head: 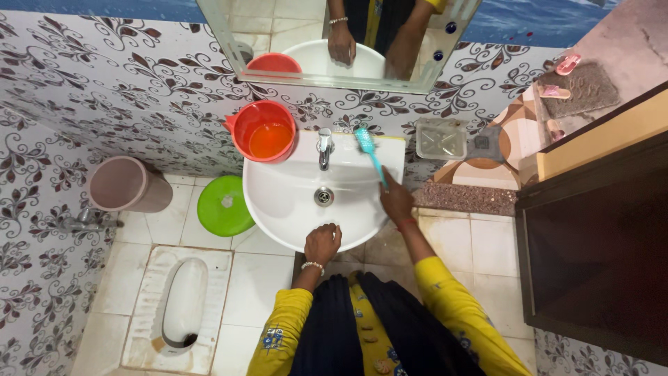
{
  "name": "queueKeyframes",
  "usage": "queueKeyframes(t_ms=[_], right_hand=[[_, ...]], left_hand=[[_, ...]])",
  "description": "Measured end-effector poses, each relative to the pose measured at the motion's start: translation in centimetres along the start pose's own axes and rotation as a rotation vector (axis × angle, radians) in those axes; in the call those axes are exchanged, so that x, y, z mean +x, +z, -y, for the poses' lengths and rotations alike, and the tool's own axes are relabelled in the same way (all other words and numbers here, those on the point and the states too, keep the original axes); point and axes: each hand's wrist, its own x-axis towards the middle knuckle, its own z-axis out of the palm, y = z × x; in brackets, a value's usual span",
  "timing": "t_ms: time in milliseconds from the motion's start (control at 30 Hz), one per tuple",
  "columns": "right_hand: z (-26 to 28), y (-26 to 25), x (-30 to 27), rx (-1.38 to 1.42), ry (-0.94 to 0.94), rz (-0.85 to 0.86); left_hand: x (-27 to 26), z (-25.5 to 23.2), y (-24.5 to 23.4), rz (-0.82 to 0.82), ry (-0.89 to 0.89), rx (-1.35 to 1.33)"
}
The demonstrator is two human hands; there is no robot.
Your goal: The person scrubs a white bathroom sink using a blue brush. They repeatedly scrub the basin, faucet, and drain area while water runs from the tap. The person rinses the brush in a red bucket and continues scrubbing different parts of the sink throughout the clip.
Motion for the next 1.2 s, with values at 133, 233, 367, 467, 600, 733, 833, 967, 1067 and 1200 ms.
queueKeyframes(t_ms=[133,233,367,467,600,733,833,967,1067,1200], right_hand=[[5.2,2.0,0.8,0.029,-0.03,0.041],[6.1,2.1,0.6,0.049,0.001,0.082],[2.6,0.8,-1.1,0.081,0.009,0.027],[-1.4,-0.6,-2.9,0.121,0.08,-0.035],[-5.6,-2.0,-4.5,0.053,0.168,-0.095],[-5.7,-1.0,-4.5,0.015,0.144,-0.138],[-3.2,0.3,-3.8,0.056,0.051,-0.151],[1.9,2.8,-3.7,0.091,-0.036,-0.071],[3.5,3.3,-4.5,0.086,-0.02,-0.006],[0.4,1.7,-5.9,0.054,0.062,-0.028]], left_hand=[[-0.1,0.0,-0.1,-0.019,0.008,-0.012],[-0.1,0.1,-0.3,-0.006,-0.008,-0.016],[-0.3,0.2,-0.1,0.032,-0.012,-0.017],[0.0,0.3,-0.2,0.01,0.009,-0.031],[0.0,0.3,-0.1,0.011,0.013,-0.044],[0.0,0.5,0.2,0.012,0.018,-0.021],[0.1,0.5,0.2,-0.026,0.017,-0.054],[-0.1,0.6,0.2,-0.032,0.008,-0.052],[-0.1,0.7,0.1,-0.025,0.007,-0.045],[0.0,0.7,0.0,0.041,-0.013,-0.011]])
